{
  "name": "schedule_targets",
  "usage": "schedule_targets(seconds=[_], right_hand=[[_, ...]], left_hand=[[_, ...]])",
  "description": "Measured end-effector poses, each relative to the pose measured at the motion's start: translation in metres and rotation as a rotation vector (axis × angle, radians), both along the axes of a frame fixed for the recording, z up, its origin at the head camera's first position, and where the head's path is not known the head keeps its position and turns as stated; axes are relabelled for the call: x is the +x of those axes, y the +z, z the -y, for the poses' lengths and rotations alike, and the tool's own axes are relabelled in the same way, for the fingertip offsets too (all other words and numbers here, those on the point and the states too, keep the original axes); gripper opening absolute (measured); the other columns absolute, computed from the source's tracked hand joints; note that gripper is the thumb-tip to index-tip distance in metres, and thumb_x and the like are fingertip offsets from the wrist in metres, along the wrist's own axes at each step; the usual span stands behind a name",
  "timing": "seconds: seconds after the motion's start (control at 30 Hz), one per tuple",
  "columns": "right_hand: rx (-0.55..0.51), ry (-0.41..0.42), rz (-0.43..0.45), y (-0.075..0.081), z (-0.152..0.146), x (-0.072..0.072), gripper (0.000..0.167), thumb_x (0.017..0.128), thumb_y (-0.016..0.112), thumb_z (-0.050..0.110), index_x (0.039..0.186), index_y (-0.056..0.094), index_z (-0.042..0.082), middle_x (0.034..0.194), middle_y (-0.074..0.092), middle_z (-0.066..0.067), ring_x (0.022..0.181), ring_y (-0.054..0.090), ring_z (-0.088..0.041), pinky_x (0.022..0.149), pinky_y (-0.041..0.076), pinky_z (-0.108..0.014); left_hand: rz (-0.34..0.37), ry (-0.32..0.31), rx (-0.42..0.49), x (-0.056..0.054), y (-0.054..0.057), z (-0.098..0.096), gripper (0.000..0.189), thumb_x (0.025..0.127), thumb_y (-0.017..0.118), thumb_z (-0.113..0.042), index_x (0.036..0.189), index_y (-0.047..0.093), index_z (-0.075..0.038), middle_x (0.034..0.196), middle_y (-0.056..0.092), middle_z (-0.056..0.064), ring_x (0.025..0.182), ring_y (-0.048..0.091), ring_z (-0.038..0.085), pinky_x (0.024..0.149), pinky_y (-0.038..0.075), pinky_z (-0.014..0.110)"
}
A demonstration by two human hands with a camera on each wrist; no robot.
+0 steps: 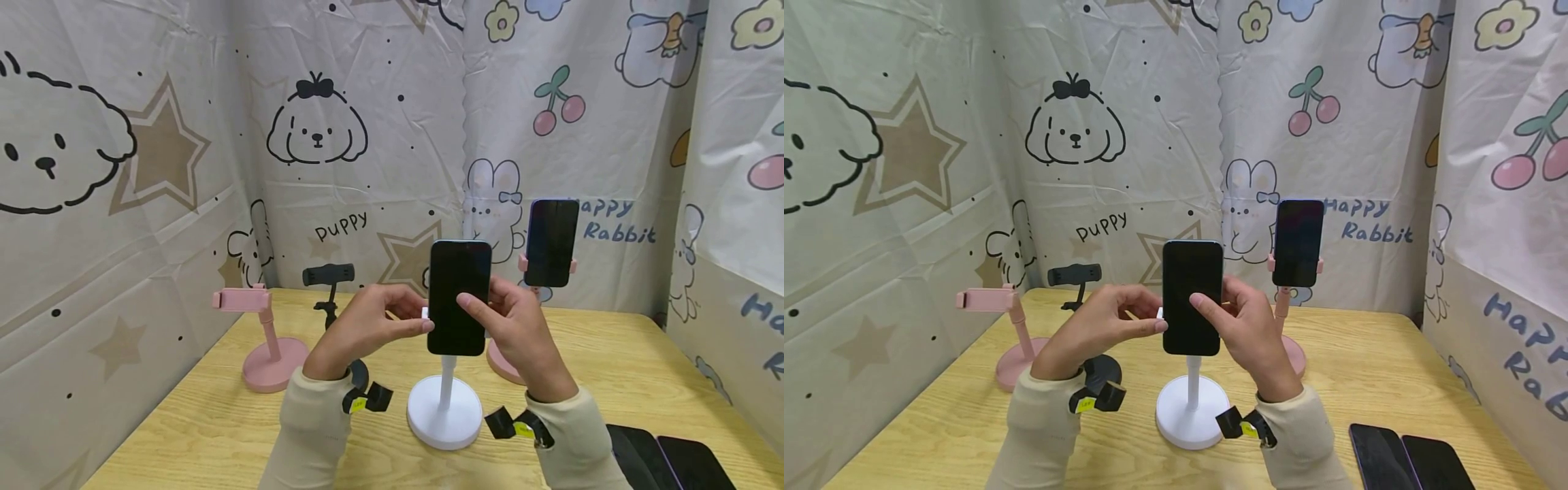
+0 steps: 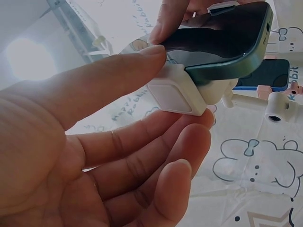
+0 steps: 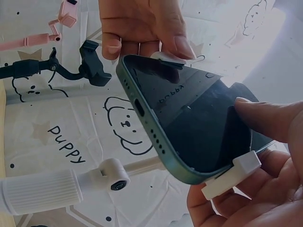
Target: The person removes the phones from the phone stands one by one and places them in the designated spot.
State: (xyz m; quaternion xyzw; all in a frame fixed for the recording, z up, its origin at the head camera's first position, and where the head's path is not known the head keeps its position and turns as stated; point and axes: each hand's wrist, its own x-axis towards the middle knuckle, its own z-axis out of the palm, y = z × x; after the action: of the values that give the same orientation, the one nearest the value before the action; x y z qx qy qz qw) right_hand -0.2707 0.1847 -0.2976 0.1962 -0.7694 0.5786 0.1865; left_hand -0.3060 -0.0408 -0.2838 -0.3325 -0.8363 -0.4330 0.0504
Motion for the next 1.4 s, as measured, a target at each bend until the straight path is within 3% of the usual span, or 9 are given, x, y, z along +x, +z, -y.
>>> schedule_targets(seconds=[0.7,1.13,1.4], right_hand=[[0.02,-0.003,-0.023,-0.0021,-0.0015,-0.0009,0.035,0.094,0.064,0.023,0.124,0.06,0.004,0.106,0.07,-0.011,0.093,0.067,-0.019,0.085,0.053,-0.03],[0.048,0.016,-0.047,-0.0015,-0.0031,-0.0005,0.036,0.096,0.062,0.021,0.127,0.058,0.003,0.11,0.068,-0.01,0.096,0.065,-0.021,0.09,0.05,-0.029],[0.1,-0.005,-0.054,-0.0012,-0.0058,-0.0001,0.033,0.096,0.062,0.023,0.125,0.06,0.006,0.1,0.066,-0.008,0.088,0.057,-0.025,0.087,0.049,-0.033]], left_hand=[[0.006,0.027,-0.001,0.0015,-0.001,-0.0028,0.024,0.081,0.079,-0.03,0.096,0.067,-0.016,0.087,0.065,-0.005,0.08,0.06,0.014,0.068,0.051,0.032],[0.01,-0.062,0.057,-0.0052,-0.0042,-0.0052,0.023,0.082,0.077,-0.026,0.091,0.062,-0.011,0.086,0.062,0.001,0.077,0.058,0.019,0.064,0.049,0.032],[0.024,-0.1,0.091,-0.0075,-0.0063,-0.0038,0.021,0.081,0.078,-0.023,0.089,0.061,-0.013,0.084,0.061,0.002,0.076,0.057,0.02,0.064,0.048,0.033]])
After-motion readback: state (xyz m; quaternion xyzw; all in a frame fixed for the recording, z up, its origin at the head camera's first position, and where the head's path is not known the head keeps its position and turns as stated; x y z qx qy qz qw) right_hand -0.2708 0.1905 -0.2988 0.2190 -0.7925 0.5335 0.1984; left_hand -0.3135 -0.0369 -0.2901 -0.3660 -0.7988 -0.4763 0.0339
